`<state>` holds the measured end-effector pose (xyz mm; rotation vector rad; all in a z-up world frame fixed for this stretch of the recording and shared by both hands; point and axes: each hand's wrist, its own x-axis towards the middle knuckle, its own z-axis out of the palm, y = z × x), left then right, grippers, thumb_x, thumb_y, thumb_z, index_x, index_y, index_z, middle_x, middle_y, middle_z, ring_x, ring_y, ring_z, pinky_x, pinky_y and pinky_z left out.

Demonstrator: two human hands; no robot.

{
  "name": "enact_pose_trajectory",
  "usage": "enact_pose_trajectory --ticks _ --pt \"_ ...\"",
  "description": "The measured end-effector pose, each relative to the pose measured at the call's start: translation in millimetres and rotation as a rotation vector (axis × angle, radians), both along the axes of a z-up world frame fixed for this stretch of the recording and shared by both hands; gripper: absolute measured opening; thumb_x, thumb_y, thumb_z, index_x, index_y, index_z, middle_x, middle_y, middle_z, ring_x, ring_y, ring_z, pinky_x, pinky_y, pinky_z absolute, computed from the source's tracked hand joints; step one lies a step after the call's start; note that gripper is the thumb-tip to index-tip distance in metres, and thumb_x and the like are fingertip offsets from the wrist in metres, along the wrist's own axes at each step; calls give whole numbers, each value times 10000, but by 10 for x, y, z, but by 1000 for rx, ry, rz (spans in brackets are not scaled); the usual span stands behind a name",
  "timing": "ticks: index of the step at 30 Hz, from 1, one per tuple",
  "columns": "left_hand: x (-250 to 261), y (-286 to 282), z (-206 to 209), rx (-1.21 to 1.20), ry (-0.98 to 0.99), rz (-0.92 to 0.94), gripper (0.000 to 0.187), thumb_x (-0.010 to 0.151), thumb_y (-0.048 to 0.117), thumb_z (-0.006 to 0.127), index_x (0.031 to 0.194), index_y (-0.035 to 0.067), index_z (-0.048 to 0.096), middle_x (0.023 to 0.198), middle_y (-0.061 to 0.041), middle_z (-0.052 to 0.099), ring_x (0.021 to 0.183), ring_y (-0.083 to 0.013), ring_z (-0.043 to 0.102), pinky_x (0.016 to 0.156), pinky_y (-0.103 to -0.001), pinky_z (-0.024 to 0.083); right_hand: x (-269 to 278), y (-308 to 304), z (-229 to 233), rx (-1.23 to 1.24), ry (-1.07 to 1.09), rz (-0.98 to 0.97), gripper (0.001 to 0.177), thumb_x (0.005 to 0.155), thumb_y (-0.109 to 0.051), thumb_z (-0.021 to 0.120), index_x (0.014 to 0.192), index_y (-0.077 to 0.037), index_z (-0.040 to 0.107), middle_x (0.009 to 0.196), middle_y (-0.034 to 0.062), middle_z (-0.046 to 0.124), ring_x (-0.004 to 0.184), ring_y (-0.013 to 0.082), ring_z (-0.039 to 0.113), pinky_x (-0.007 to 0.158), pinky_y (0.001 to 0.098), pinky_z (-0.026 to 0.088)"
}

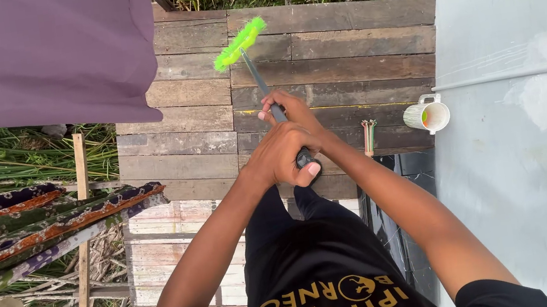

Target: Sweeping a wooden balcony floor with a broom.

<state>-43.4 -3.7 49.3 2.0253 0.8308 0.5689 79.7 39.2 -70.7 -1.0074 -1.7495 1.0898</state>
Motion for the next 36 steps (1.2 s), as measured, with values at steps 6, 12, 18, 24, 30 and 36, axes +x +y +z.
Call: enact_pose_trajectory --ticks 6,12,18,24,30,36 --pt "-246 161 -110 92 -161 9 364 977 365 499 1019 49 675 988 -142 670 1015 -331 620 958 -442 486 242 -188 230 25 -366 -8 249 860 -154 759 1068 -71 651 1027 92 651 987 314 584 809 387 504" --pt "-188 334 -149 -82 -304 -46 196 958 134 499 1072 58 640 1098 -117 680 1092 -307 631 1014 -409 494 263 -454 -303 -74 -60 -93 244 863 -155 735 1083 -92 652 1085 95 689 1021 291 700 827 407 561" --pt "-500 453 -315 -79 -236 66 180 920 119 570 1049 87 691 1067 -111 689 1054 -302 639 975 -412 500 -141 76 -550 244 -646 -64 335 892 -344 693 1105 -85 684 1078 123 701 1043 426 653 815 482 527" --pt "-931 735 -1038 -13 -133 29 189 832 173 660 991 94 726 953 -89 703 983 -302 636 937 -443 495 -891 711 -789 -255 -657 -144 312 969 -435 665 980 -125 704 991 174 604 887 409 654 732 520 508" --pt "-1120 1301 -662 44 -7 13 240 778 229 670 913 53 764 868 -188 695 876 -377 659 835 -473 501 -1172 1250 -781 -179 -649 -230 291 926 -432 680 993 -158 749 961 183 656 870 421 666 701 524 512" --pt "-1037 1466 -83 -44 -97 -121 309 740 232 623 870 -12 761 781 -224 716 787 -402 699 784 -473 540 -1095 1138 -655 -281 -463 -332 362 985 -462 692 986 -100 700 787 133 697 699 342 693 606 420 520"
